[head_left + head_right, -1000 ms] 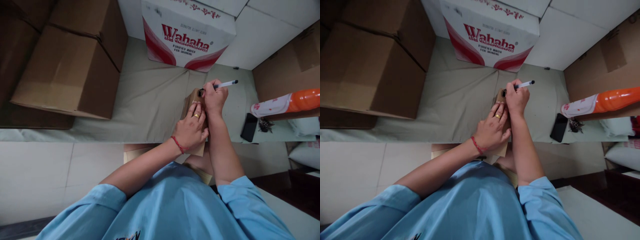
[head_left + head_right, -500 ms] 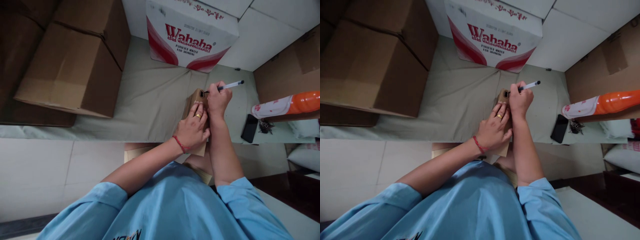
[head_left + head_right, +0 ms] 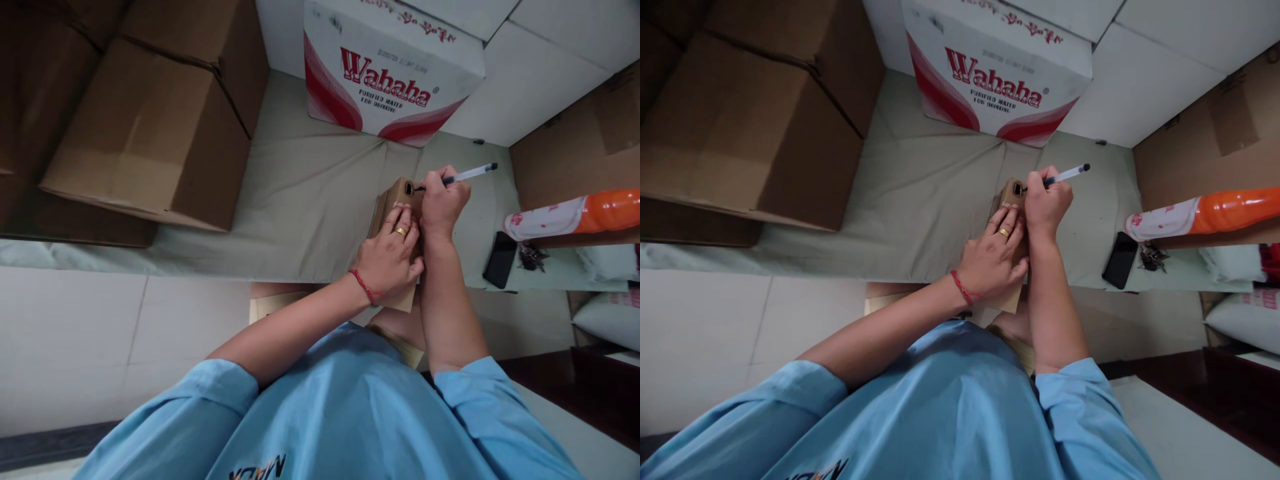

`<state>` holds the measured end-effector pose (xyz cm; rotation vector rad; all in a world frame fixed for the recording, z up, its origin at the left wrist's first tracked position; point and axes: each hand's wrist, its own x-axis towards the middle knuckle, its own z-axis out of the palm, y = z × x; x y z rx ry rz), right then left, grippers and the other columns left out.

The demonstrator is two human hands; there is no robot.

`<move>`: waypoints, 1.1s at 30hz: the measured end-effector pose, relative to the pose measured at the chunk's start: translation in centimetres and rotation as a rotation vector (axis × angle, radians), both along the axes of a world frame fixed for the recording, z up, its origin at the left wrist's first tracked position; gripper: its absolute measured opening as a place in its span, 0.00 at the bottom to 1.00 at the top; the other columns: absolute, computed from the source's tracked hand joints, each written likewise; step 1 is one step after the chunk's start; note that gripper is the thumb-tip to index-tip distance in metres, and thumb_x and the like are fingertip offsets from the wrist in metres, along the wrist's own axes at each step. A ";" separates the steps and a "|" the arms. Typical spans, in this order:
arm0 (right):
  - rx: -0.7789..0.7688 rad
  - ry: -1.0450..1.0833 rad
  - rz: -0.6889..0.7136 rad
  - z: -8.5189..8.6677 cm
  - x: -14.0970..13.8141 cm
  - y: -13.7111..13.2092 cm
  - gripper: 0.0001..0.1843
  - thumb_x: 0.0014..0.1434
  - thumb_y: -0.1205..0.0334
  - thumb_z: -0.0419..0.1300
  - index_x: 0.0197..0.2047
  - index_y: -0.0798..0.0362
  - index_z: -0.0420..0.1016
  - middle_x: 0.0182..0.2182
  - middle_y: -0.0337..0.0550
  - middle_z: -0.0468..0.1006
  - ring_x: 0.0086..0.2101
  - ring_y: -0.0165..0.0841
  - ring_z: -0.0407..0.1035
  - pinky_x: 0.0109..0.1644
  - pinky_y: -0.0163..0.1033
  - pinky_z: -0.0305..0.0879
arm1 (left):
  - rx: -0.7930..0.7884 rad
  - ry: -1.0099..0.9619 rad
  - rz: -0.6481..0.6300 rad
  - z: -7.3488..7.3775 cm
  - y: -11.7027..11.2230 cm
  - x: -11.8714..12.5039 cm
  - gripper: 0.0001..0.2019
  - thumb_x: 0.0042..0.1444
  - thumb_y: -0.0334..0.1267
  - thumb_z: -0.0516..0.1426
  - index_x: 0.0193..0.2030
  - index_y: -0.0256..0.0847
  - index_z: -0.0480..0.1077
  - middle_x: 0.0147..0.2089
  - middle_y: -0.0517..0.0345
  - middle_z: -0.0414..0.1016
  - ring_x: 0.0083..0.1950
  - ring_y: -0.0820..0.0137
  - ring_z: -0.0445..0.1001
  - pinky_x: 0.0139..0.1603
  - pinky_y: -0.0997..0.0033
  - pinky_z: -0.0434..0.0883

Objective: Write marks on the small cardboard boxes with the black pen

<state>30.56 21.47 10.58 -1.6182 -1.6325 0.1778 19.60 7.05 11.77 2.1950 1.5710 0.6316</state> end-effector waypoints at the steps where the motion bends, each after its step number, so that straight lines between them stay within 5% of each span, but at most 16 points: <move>1: -0.016 0.009 0.051 -0.1 0.1 0.0 0.16 0.70 0.58 0.51 0.29 0.49 0.68 0.24 0.34 0.64 0.28 0.30 0.65 0.37 0.36 0.61 | 0.004 -0.002 0.001 0.0 0.0 0.0 0.35 0.71 0.46 0.56 0.79 0.27 0.62 0.86 0.34 0.54 0.87 0.47 0.51 0.68 0.52 0.80; 6: -0.061 0.073 0.204 -0.3 -0.1 0.0 0.17 0.73 0.55 0.51 0.33 0.49 0.72 0.25 0.34 0.68 0.29 0.29 0.69 0.36 0.35 0.63 | -0.001 -0.004 0.007 0.0 0.0 0.0 0.36 0.71 0.46 0.56 0.80 0.28 0.62 0.86 0.35 0.54 0.87 0.47 0.51 0.67 0.52 0.80; 33: -0.031 0.108 0.157 -0.1 -0.4 0.2 0.15 0.71 0.56 0.52 0.32 0.49 0.70 0.23 0.32 0.67 0.27 0.28 0.68 0.35 0.34 0.64 | 0.021 -0.055 0.010 -0.2 0.0 0.0 0.33 0.70 0.45 0.56 0.77 0.28 0.65 0.85 0.36 0.56 0.87 0.47 0.52 0.68 0.52 0.79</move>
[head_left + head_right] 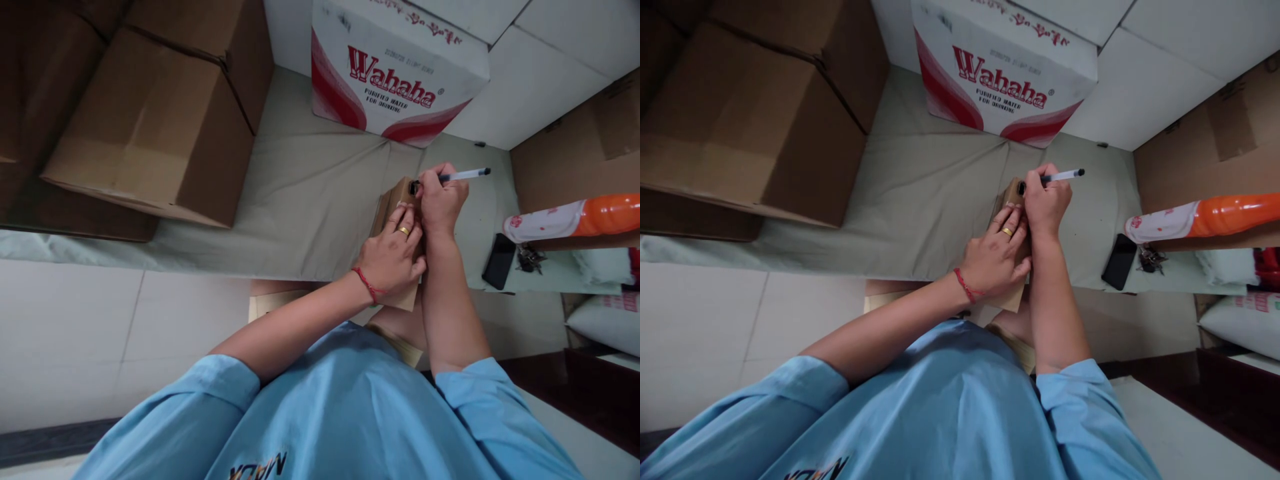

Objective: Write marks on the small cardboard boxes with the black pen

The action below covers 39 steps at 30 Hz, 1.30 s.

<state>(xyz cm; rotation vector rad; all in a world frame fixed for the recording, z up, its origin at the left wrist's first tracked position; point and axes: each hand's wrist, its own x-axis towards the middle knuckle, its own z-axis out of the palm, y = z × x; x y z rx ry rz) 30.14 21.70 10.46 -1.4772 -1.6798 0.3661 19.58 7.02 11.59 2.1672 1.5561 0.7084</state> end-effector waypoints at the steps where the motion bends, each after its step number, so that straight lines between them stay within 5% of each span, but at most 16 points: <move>1: 0.010 -0.007 -0.005 0.0 0.0 0.0 0.15 0.71 0.56 0.53 0.31 0.49 0.69 0.23 0.32 0.67 0.27 0.28 0.68 0.35 0.34 0.64 | 0.003 -0.002 0.002 0.0 0.0 0.0 0.34 0.70 0.45 0.56 0.78 0.28 0.65 0.85 0.35 0.56 0.87 0.46 0.52 0.67 0.52 0.80; 26: -0.049 -0.028 0.022 0.0 0.3 0.1 0.17 0.72 0.55 0.52 0.32 0.49 0.71 0.25 0.34 0.67 0.29 0.29 0.69 0.36 0.36 0.65 | -0.017 0.006 0.000 0.1 0.0 0.0 0.34 0.71 0.46 0.56 0.78 0.29 0.64 0.86 0.36 0.55 0.87 0.48 0.51 0.70 0.52 0.78; 39: -0.036 0.006 0.001 0.4 -0.1 -0.4 0.15 0.68 0.58 0.54 0.28 0.49 0.68 0.22 0.31 0.63 0.26 0.27 0.62 0.34 0.35 0.59 | -0.010 -0.004 0.003 0.0 -0.1 0.0 0.35 0.71 0.45 0.56 0.79 0.28 0.63 0.85 0.36 0.55 0.87 0.47 0.52 0.68 0.51 0.80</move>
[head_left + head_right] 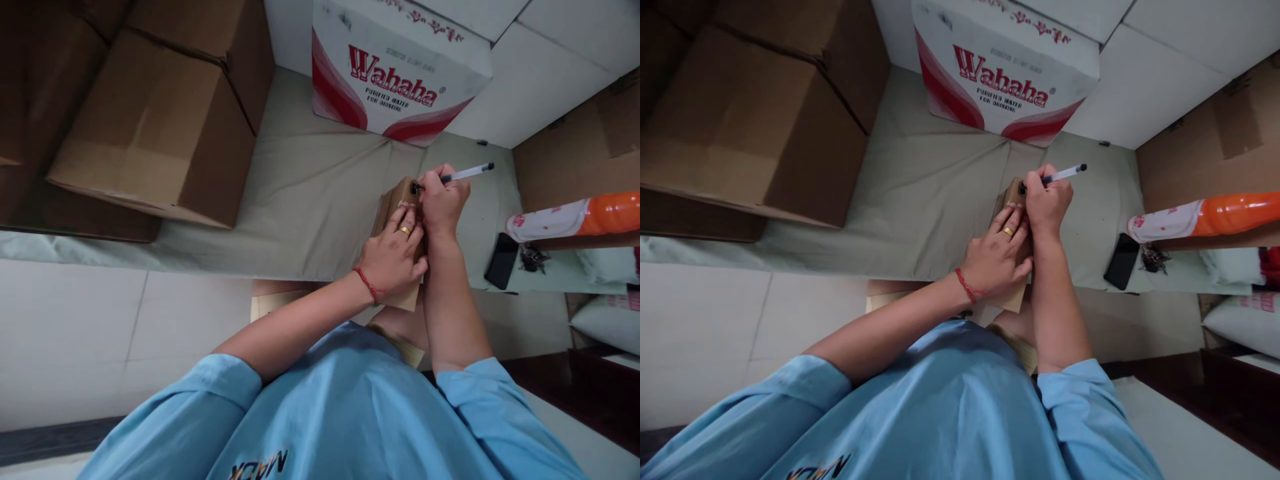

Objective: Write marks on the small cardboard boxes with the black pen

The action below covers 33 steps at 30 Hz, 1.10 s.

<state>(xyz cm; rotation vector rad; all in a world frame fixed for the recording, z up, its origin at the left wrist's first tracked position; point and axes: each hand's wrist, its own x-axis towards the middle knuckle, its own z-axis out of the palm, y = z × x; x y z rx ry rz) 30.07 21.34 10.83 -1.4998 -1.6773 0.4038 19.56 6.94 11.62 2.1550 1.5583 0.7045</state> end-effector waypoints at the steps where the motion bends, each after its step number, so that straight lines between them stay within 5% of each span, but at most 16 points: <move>1: 0.012 -0.013 -0.018 0.1 -0.1 -0.1 0.15 0.66 0.59 0.54 0.27 0.49 0.67 0.21 0.31 0.62 0.25 0.27 0.60 0.34 0.35 0.58 | -0.001 0.003 0.000 0.0 0.0 0.0 0.35 0.71 0.45 0.56 0.80 0.28 0.63 0.86 0.37 0.55 0.87 0.47 0.52 0.68 0.52 0.80; 14: 0.034 -0.019 -0.042 0.4 -0.2 -0.6 0.14 0.63 0.62 0.55 0.24 0.49 0.67 0.20 0.30 0.62 0.24 0.28 0.58 0.34 0.37 0.55 | -0.003 -0.012 0.001 0.0 0.1 0.0 0.34 0.70 0.44 0.56 0.79 0.29 0.64 0.85 0.37 0.56 0.87 0.47 0.52 0.68 0.51 0.80; 20: 0.088 -0.057 -0.164 1.1 -0.5 -1.1 0.16 0.63 0.63 0.56 0.22 0.49 0.63 0.19 0.29 0.55 0.25 0.27 0.52 0.36 0.38 0.52 | -0.003 -0.002 0.001 0.0 0.0 -0.1 0.35 0.70 0.44 0.56 0.79 0.28 0.63 0.85 0.36 0.56 0.87 0.48 0.52 0.68 0.51 0.80; 29: 0.081 -0.075 -0.155 0.4 0.0 -0.8 0.18 0.65 0.58 0.57 0.23 0.48 0.63 0.19 0.30 0.56 0.25 0.28 0.52 0.37 0.38 0.58 | 0.008 -0.009 -0.002 -0.2 0.0 -0.2 0.35 0.70 0.44 0.56 0.79 0.29 0.63 0.85 0.36 0.56 0.87 0.48 0.52 0.68 0.52 0.79; 33: 0.172 -0.039 -0.216 -0.2 0.0 -0.4 0.15 0.67 0.58 0.54 0.27 0.48 0.65 0.22 0.31 0.61 0.27 0.29 0.60 0.38 0.38 0.61 | 0.015 -0.001 -0.005 -0.3 0.0 -0.1 0.34 0.70 0.45 0.57 0.78 0.28 0.64 0.85 0.35 0.56 0.87 0.48 0.52 0.72 0.51 0.77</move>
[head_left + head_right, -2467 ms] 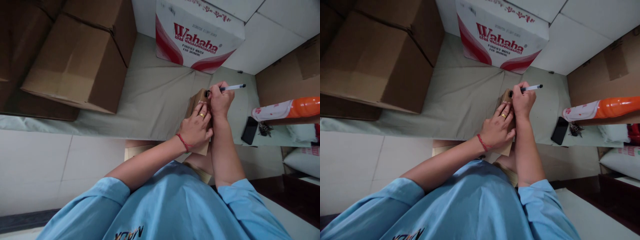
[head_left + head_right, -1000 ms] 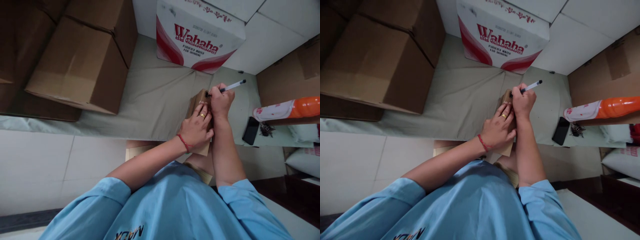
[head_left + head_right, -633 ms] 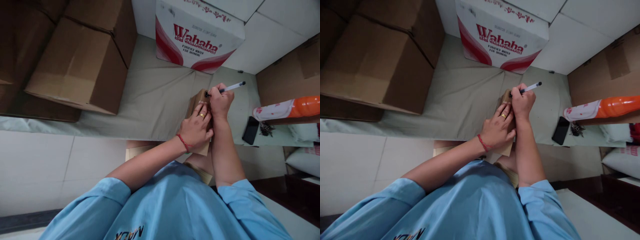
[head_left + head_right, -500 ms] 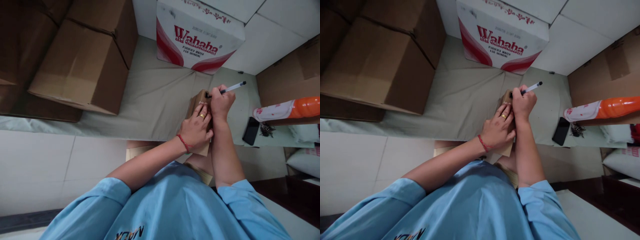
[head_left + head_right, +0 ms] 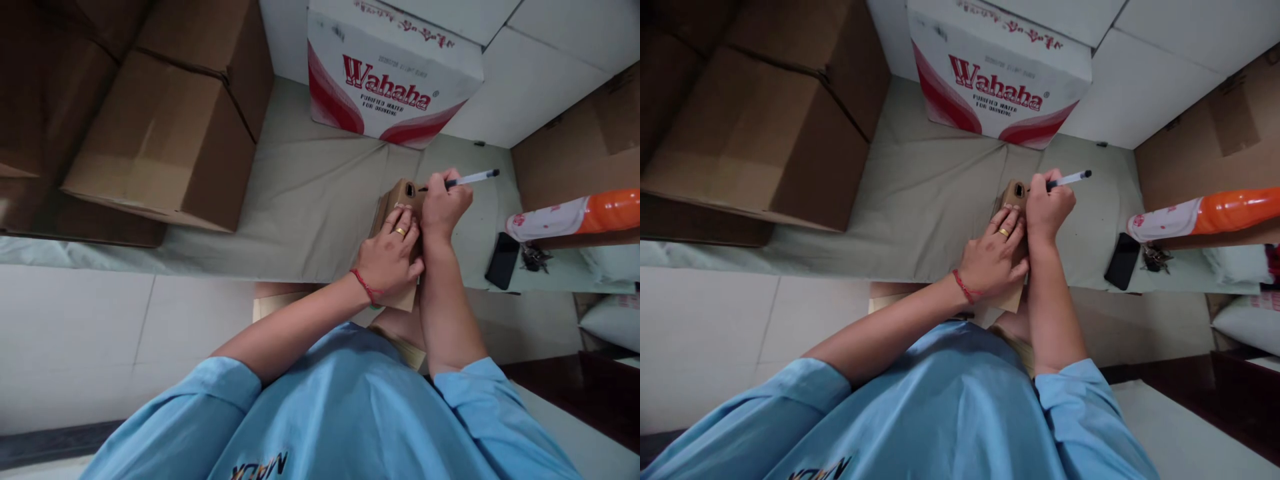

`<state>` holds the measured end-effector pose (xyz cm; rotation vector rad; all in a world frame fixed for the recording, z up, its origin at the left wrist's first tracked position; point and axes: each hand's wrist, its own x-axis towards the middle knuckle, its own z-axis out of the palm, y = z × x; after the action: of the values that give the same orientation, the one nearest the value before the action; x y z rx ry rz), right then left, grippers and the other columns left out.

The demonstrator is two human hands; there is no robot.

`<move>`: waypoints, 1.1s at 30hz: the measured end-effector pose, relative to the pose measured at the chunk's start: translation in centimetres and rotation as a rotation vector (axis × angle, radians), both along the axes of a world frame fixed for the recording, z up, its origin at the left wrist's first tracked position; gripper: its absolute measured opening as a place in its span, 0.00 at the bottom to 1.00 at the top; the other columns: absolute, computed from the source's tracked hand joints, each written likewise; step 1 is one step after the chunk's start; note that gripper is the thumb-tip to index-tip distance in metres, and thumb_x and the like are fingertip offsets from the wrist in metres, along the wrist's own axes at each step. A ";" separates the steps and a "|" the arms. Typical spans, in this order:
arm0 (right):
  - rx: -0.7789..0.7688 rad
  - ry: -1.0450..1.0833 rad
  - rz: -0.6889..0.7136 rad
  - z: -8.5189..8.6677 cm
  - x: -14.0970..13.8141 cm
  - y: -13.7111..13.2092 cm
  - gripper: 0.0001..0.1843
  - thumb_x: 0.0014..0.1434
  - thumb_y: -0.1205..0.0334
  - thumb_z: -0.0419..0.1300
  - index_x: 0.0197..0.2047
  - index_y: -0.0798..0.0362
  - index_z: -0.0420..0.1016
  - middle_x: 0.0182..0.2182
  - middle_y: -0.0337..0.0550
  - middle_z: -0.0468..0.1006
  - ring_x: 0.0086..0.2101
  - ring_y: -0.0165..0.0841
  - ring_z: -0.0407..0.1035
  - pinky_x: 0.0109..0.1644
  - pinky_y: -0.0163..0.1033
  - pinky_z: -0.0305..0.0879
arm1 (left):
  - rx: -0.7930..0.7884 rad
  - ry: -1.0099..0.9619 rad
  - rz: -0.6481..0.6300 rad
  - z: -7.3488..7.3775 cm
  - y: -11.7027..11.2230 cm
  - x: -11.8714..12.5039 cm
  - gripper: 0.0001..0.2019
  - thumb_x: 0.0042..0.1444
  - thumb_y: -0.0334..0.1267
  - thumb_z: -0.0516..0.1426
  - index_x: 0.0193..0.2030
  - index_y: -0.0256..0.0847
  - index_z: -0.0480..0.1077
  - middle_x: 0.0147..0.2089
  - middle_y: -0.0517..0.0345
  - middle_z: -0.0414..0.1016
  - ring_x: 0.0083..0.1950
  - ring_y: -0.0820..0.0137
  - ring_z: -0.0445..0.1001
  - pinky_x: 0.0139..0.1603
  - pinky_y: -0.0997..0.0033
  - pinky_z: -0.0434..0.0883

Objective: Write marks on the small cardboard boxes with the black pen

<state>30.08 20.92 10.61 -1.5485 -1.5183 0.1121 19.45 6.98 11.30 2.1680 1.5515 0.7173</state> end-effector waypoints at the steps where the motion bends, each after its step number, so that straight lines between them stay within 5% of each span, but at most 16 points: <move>1: 0.022 0.045 0.004 -0.1 0.1 0.0 0.13 0.67 0.58 0.53 0.29 0.48 0.67 0.23 0.32 0.63 0.28 0.29 0.63 0.39 0.38 0.63 | 0.003 0.000 0.001 0.0 0.0 0.0 0.34 0.70 0.45 0.57 0.78 0.28 0.64 0.85 0.34 0.56 0.87 0.48 0.52 0.72 0.50 0.76; 6: 0.015 0.264 -0.024 -1.2 3.7 -1.2 0.10 0.69 0.55 0.51 0.46 0.48 0.71 0.29 0.34 0.72 0.30 0.32 0.71 0.43 0.39 0.69 | -0.023 -0.033 0.035 0.3 -0.2 -0.3 0.32 0.72 0.44 0.57 0.78 0.27 0.64 0.84 0.35 0.57 0.86 0.51 0.54 0.74 0.51 0.76; 14: -0.516 -0.271 -0.066 -4.8 13.8 -5.4 0.21 0.59 0.66 0.56 0.52 0.53 0.83 0.45 0.56 0.84 0.44 0.45 0.77 0.55 0.51 0.72 | 0.089 -0.113 0.109 -1.4 -0.3 -0.4 0.28 0.73 0.44 0.58 0.76 0.35 0.67 0.87 0.29 0.44 0.87 0.41 0.48 0.80 0.34 0.64; 17: -0.556 -0.245 -0.040 -5.6 14.9 -5.9 0.30 0.55 0.69 0.57 0.61 0.56 0.82 0.45 0.58 0.84 0.42 0.45 0.78 0.53 0.50 0.73 | 0.076 -0.103 0.130 -2.1 -0.3 -0.5 0.30 0.71 0.44 0.61 0.75 0.30 0.67 0.86 0.24 0.44 0.87 0.39 0.48 0.83 0.34 0.60; 20: -0.549 -0.171 -0.014 -6.1 15.0 -6.9 0.40 0.54 0.66 0.60 0.71 0.58 0.74 0.48 0.59 0.84 0.40 0.44 0.77 0.55 0.52 0.74 | 0.091 -0.123 0.129 -2.5 -0.5 -1.2 0.29 0.70 0.42 0.62 0.75 0.35 0.68 0.86 0.30 0.44 0.87 0.40 0.48 0.83 0.34 0.60; 24: -0.469 0.064 0.029 -6.8 14.1 -10.5 0.32 0.61 0.56 0.60 0.67 0.56 0.77 0.52 0.59 0.84 0.39 0.40 0.77 0.54 0.51 0.75 | 0.166 -0.133 0.196 -2.6 -1.0 -2.3 0.25 0.64 0.45 0.68 0.66 0.44 0.78 0.87 0.41 0.45 0.88 0.33 0.36 0.83 0.24 0.53; 26: -0.496 0.171 0.114 -7.0 13.7 -12.6 0.24 0.66 0.49 0.58 0.57 0.53 0.82 0.45 0.54 0.86 0.37 0.39 0.77 0.49 0.47 0.76 | 0.156 -0.131 0.217 -2.7 -1.3 -2.7 0.23 0.63 0.46 0.70 0.63 0.45 0.80 0.85 0.39 0.50 0.87 0.31 0.43 0.81 0.24 0.55; 28: -0.516 0.204 0.146 -7.1 14.1 -14.3 0.23 0.68 0.45 0.56 0.51 0.51 0.83 0.41 0.51 0.87 0.36 0.39 0.77 0.47 0.46 0.76 | 0.127 -0.161 0.223 -2.8 -1.8 -3.2 0.26 0.64 0.47 0.69 0.67 0.44 0.77 0.79 0.35 0.59 0.81 0.38 0.60 0.78 0.30 0.64; 31: -0.432 0.144 -0.013 -6.7 17.1 -14.9 0.24 0.66 0.48 0.57 0.55 0.53 0.82 0.47 0.57 0.86 0.44 0.45 0.77 0.58 0.55 0.73 | 0.137 -0.216 0.265 -3.0 -3.0 -4.2 0.34 0.65 0.49 0.68 0.74 0.41 0.69 0.71 0.34 0.67 0.72 0.47 0.71 0.74 0.38 0.71; 33: -0.366 0.013 -0.213 -6.4 20.4 -14.2 0.27 0.65 0.52 0.58 0.61 0.58 0.78 0.55 0.65 0.83 0.55 0.51 0.74 0.68 0.62 0.65 | 0.165 -0.216 0.294 -3.1 -4.2 -4.9 0.29 0.68 0.49 0.65 0.71 0.39 0.70 0.69 0.35 0.69 0.71 0.48 0.71 0.73 0.40 0.73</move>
<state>50.50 6.68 4.23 -1.9848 -1.3643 0.2898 14.53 2.83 8.23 1.9114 1.7650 1.1686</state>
